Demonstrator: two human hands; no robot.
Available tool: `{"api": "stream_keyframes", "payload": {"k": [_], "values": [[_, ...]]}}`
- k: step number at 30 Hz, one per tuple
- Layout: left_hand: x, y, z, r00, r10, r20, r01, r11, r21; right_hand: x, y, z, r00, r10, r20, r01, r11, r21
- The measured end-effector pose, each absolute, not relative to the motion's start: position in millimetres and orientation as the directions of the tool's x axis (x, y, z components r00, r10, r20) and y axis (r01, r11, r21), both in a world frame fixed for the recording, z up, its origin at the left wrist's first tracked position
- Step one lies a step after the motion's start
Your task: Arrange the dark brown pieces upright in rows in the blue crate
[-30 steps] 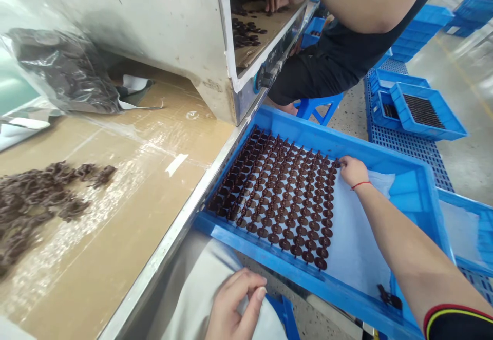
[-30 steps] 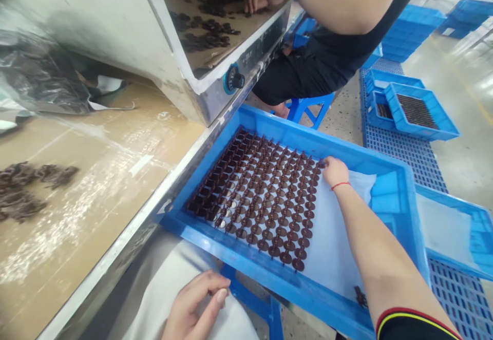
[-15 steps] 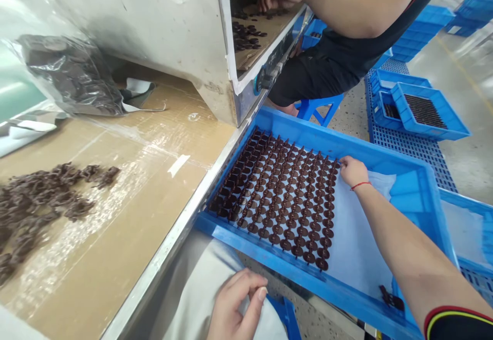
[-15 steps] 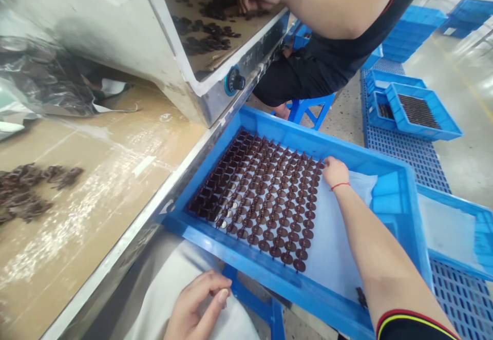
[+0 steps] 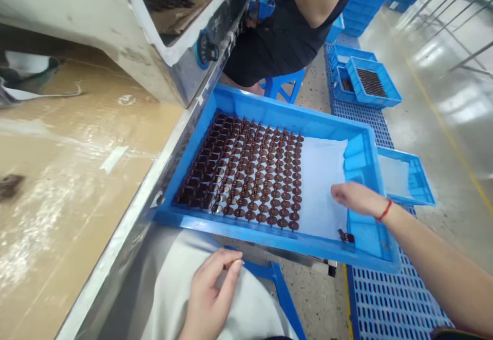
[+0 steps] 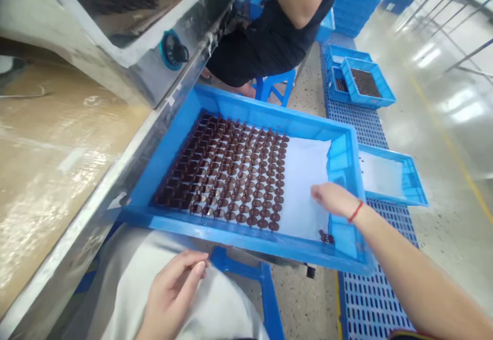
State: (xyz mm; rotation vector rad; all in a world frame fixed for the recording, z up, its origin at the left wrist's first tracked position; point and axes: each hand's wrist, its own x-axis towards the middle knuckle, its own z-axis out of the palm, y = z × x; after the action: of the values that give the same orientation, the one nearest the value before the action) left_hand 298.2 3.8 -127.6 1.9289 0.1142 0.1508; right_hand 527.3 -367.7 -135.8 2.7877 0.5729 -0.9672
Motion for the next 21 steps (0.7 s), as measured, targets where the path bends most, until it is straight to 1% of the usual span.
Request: {"api": "stream_keyframes", "payload": {"k": [2,5,9,12,15,17,21], "values": [[298,3,-129,0.988,0.141,0.059,-0.005,-0.353,0.936,489,-375,-136,0.667,0.264,-0.696,0.419,-0.906,0.057],[298,2,-130,0.988,0.136,0.068,-0.017,-0.344,0.939,455,-376,-145,0.629,0.204,-0.751,0.426,-0.898,0.113],[298,1,-130,0.988,0.138,0.07,-0.018,-0.342,0.939,443,-369,-163,0.602,0.159,-0.783,0.398,-0.909,0.122],[296,1,-130,0.986,0.154,0.062,-0.006,-0.337,0.941,443,-368,-172,0.598,0.153,-0.787,0.363,-0.927,0.095],[294,1,-128,0.985,0.163,0.058,-0.002,-0.327,0.945,446,-375,-172,0.607,0.177,-0.775,0.319,-0.947,0.034],[294,1,-127,0.985,0.163,0.059,-0.003,-0.323,0.946,449,-380,-171,0.625,0.209,-0.752,0.28,-0.959,-0.034],[296,1,-126,0.985,0.161,0.058,-0.002,-0.323,0.946,460,-374,-178,0.674,0.351,-0.651,0.212,-0.935,-0.284]]}}
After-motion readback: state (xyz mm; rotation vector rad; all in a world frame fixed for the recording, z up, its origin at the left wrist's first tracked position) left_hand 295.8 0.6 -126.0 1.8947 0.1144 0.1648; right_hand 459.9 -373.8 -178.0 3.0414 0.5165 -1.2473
